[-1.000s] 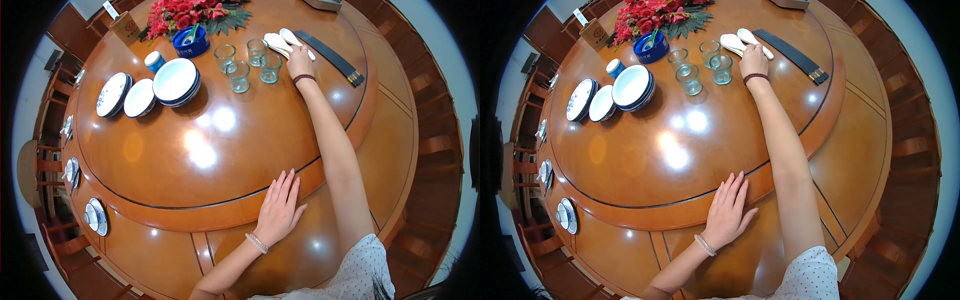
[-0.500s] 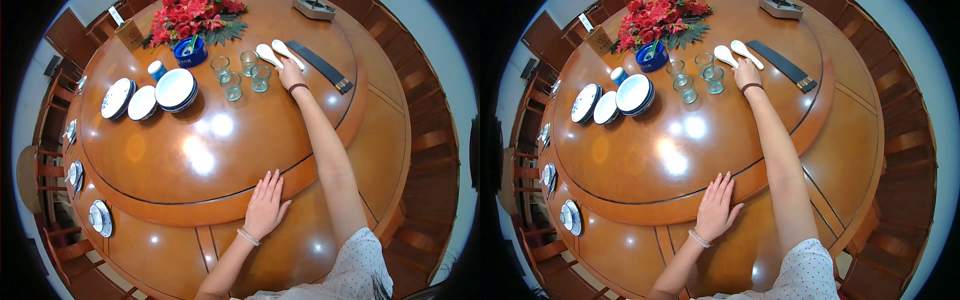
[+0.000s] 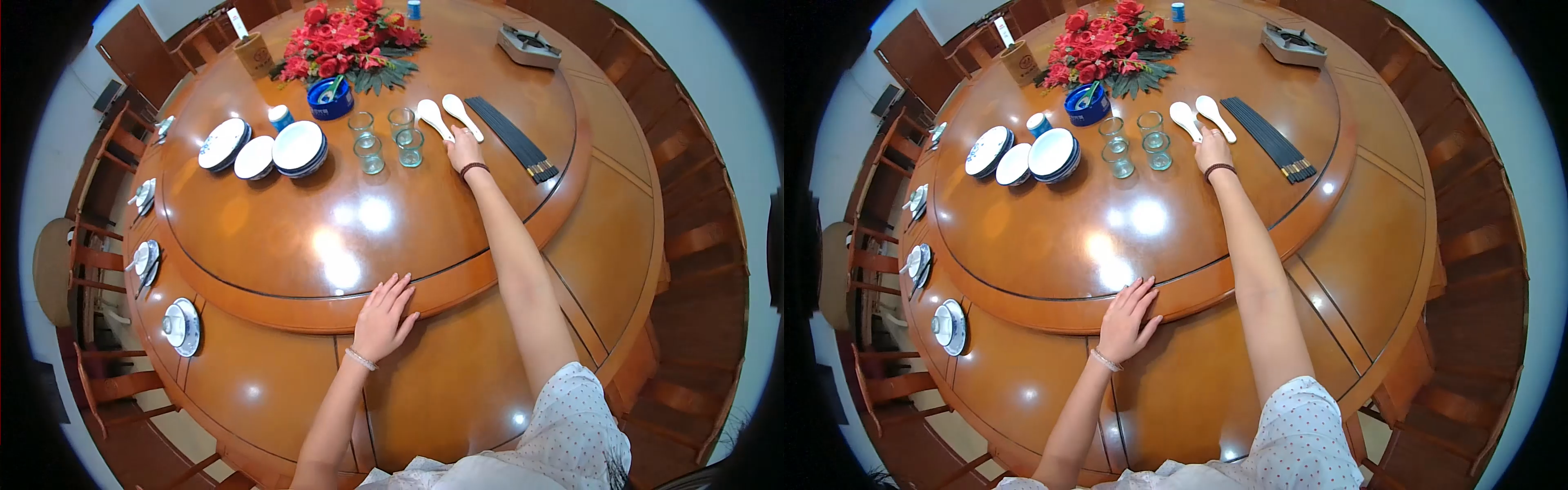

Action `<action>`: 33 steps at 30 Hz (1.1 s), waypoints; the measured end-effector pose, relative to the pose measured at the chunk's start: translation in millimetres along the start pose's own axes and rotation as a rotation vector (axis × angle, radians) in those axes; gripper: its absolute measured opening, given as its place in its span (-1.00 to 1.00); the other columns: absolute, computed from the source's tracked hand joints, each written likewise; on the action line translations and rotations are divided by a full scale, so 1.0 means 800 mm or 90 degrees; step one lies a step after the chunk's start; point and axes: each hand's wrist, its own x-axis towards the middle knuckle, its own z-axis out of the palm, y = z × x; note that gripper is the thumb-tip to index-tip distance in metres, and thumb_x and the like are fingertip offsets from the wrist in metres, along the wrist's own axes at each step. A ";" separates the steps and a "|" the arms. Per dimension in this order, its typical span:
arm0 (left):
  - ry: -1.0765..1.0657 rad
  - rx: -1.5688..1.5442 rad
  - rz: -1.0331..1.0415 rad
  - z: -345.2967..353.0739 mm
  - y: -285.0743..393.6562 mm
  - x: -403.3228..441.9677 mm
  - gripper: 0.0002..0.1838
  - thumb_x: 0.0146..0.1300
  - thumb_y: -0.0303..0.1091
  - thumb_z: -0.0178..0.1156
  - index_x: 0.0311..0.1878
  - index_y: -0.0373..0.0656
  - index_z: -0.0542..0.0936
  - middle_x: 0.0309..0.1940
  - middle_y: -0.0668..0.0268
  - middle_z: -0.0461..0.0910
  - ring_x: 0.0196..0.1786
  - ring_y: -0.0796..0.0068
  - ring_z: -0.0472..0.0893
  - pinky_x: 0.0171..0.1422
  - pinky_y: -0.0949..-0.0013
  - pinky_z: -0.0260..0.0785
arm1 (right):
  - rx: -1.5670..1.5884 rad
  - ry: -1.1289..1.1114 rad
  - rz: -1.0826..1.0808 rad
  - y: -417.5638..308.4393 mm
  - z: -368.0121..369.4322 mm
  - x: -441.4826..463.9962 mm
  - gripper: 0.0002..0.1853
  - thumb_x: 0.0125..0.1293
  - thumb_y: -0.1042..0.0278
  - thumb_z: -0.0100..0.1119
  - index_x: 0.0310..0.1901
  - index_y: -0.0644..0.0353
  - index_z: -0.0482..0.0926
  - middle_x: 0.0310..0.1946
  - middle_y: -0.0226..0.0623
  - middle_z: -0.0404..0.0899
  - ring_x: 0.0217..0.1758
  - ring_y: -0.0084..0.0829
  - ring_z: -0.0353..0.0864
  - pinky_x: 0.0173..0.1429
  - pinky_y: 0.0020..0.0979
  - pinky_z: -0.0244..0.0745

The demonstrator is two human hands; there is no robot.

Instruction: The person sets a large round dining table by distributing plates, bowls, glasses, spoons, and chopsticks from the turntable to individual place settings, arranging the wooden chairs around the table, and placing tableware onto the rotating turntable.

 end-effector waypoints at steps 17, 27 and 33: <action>-0.020 0.046 0.031 -0.065 -0.052 -0.058 -0.48 0.07 -0.10 0.11 0.08 -0.14 0.37 0.18 0.27 0.28 0.27 0.26 0.21 0.32 0.14 0.00 | 0.116 0.012 -0.048 -0.102 -0.023 -0.297 -0.40 0.13 0.37 0.07 0.16 0.49 0.13 0.23 0.12 0.04 0.31 -0.01 0.01 0.35 -0.22 -0.02; 0.065 -0.096 0.060 -0.091 -0.089 -0.129 -0.64 0.11 -0.27 0.10 -0.03 -0.19 0.43 0.09 0.15 0.35 0.15 0.19 0.32 0.23 0.20 0.15 | -0.248 -0.011 -0.181 -0.167 0.017 -0.348 -0.47 0.27 0.17 -0.11 0.18 0.35 0.21 0.24 -0.08 0.15 0.31 -0.14 0.09 0.36 -0.24 -0.04; 0.197 -0.198 -0.181 -0.234 -0.169 -0.364 -0.74 0.14 -0.41 0.08 -0.09 -0.24 0.47 -0.12 0.12 0.50 -0.06 0.20 0.49 0.04 0.29 0.32 | -0.233 -0.021 -0.176 -0.194 0.027 -0.352 -0.57 0.31 0.31 -0.25 0.18 0.28 0.21 0.24 -0.15 0.15 0.31 -0.16 0.08 0.35 -0.25 -0.01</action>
